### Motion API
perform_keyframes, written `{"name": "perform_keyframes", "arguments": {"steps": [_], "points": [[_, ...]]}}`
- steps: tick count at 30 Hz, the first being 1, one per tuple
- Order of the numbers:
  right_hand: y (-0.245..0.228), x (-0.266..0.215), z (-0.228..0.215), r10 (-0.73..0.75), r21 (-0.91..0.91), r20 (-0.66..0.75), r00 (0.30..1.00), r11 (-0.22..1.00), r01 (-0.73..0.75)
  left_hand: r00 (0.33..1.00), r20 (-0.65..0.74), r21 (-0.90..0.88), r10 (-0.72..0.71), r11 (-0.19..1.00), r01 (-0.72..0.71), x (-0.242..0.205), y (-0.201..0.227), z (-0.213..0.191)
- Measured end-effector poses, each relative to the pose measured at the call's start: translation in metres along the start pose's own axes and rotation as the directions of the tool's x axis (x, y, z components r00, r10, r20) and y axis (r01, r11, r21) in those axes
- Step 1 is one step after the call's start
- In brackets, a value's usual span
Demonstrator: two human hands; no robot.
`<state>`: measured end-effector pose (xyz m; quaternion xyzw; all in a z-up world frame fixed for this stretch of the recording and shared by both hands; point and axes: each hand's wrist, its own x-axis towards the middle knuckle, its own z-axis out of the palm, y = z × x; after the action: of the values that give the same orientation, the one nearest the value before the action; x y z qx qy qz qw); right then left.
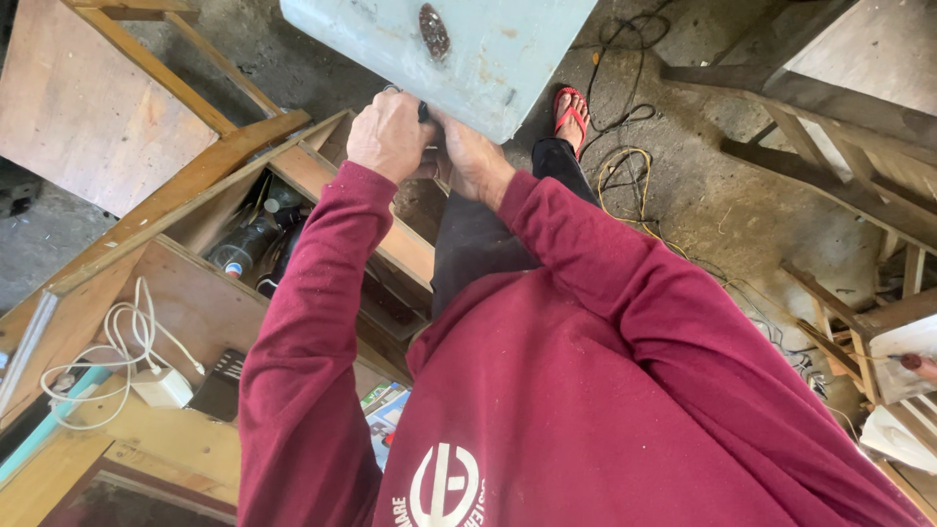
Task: The person uses a red power drill to create holes in a large, light-colored plastic crate. They position the drill at various points along the crate's edge and operate it to penetrate the material. The person then switches to a green power tool to grind or smooth the edges of the drilled holes.
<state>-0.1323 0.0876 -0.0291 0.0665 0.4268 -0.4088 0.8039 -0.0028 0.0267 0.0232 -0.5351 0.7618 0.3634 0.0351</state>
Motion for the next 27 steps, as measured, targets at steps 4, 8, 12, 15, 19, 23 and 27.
{"name": "perform_keyframes", "arguments": {"steps": [4, 8, 12, 15, 19, 23, 27], "points": [[0.004, 0.001, -0.008, 0.06, -0.013, 0.045, 0.997, 0.998, -0.06, 1.0, 0.004, 0.034, -0.009, 0.999, 0.009, -0.005, 0.004, 0.001], [0.005, -0.01, -0.013, 0.131, -0.035, 0.038, 0.991, 0.991, -0.13, 0.997, 0.044, 0.052, -0.058, 0.997, 0.055, -0.017, 0.015, 0.002], [-0.006, -0.038, -0.019, 0.222, -0.051, 0.062, 0.973, 0.974, -0.219, 0.995, -0.01, -0.007, -0.095, 0.995, 0.095, -0.04, 0.04, 0.022], [-0.024, -0.071, -0.043, 0.255, -0.115, -0.258, 0.932, 0.95, -0.292, 0.983, -0.086, -0.132, -0.161, 0.98, 0.149, -0.056, 0.073, 0.054], [-0.053, -0.105, -0.101, 0.246, -0.165, -0.009, 0.969, 0.956, -0.244, 0.95, -0.038, -0.227, -0.31, 0.928, 0.294, -0.063, 0.138, 0.114], [-0.097, -0.132, -0.177, 0.106, -0.3, -0.095, 0.99, 0.945, -0.13, 0.939, -0.164, -0.441, -0.303, 0.874, 0.205, -0.038, 0.214, 0.179], [-0.164, -0.16, -0.236, -0.042, -0.369, -0.125, 0.991, 0.929, -0.007, 0.956, -0.222, -0.6, -0.192, 0.8, 0.022, -0.008, 0.266, 0.214]]}}
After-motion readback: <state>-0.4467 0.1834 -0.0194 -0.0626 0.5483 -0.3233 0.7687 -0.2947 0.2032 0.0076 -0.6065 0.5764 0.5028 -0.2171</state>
